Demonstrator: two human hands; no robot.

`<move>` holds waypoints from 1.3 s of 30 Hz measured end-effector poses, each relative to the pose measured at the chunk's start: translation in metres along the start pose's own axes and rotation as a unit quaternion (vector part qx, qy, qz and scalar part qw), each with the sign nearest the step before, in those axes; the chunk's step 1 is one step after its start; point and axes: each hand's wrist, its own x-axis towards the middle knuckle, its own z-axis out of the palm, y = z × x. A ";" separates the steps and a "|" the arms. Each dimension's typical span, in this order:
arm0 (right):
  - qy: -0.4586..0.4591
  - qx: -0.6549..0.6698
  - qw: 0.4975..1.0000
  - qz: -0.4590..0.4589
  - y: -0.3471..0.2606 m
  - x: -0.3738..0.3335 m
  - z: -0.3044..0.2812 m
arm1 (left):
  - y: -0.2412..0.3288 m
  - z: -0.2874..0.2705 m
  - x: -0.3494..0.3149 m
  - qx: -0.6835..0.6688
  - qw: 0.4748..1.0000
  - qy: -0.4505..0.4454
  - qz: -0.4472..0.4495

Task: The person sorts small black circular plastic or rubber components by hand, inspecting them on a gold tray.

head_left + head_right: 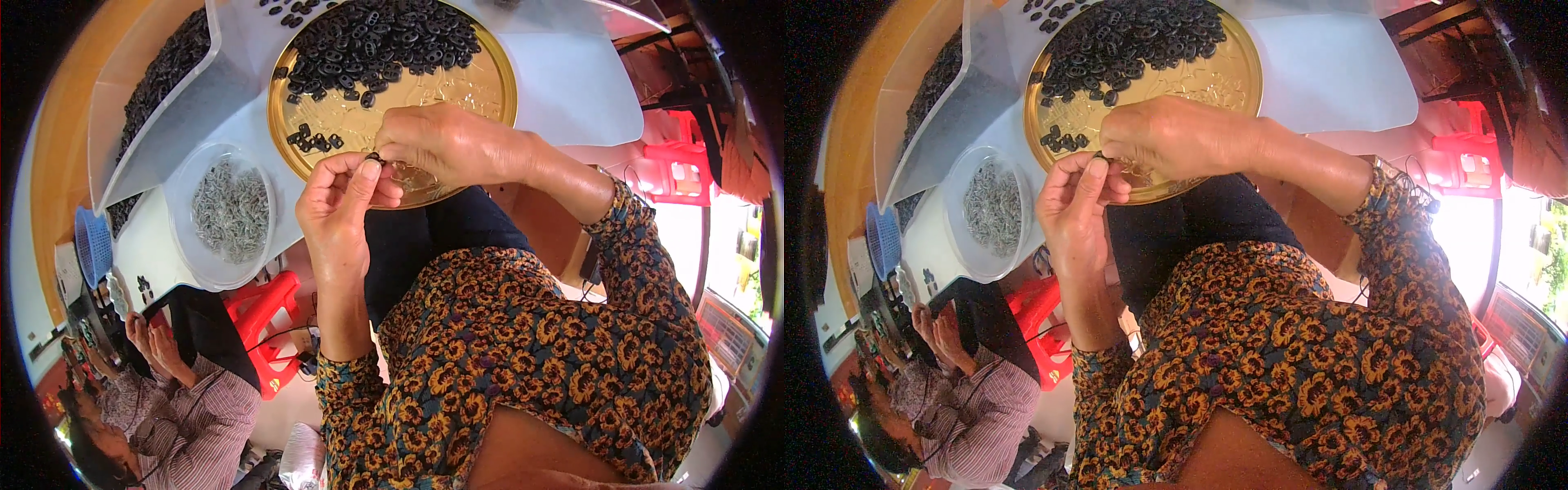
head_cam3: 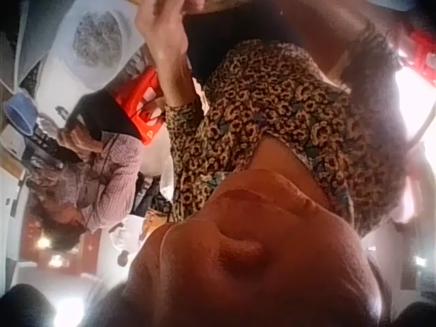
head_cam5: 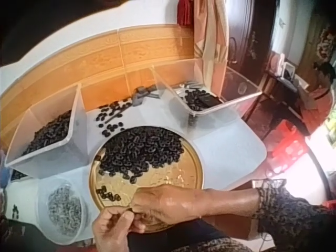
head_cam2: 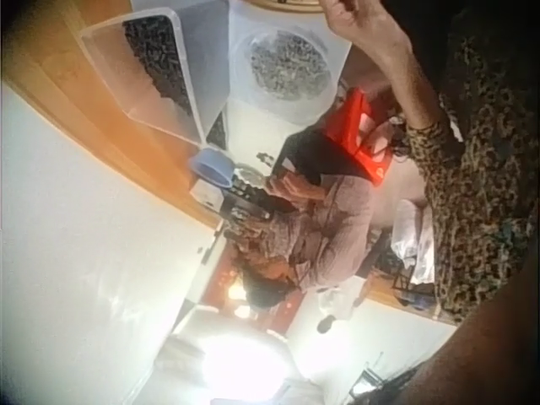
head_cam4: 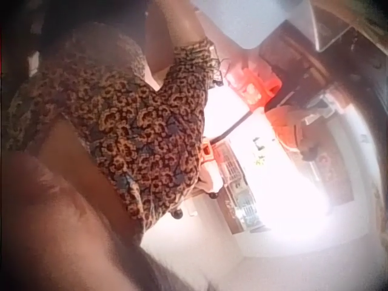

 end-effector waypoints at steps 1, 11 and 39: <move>0.001 0.004 0.999 -0.038 0.002 0.005 -0.005 | 0.000 -0.002 0.000 -0.014 1.000 0.006 -0.001; -0.010 -0.311 0.948 -0.069 0.046 0.036 -0.016 | 0.004 -0.015 -0.009 -0.036 0.999 0.030 0.002; 0.194 0.431 0.869 0.145 -0.012 0.008 0.011 | 0.002 0.009 -0.006 -0.045 0.987 -0.010 0.151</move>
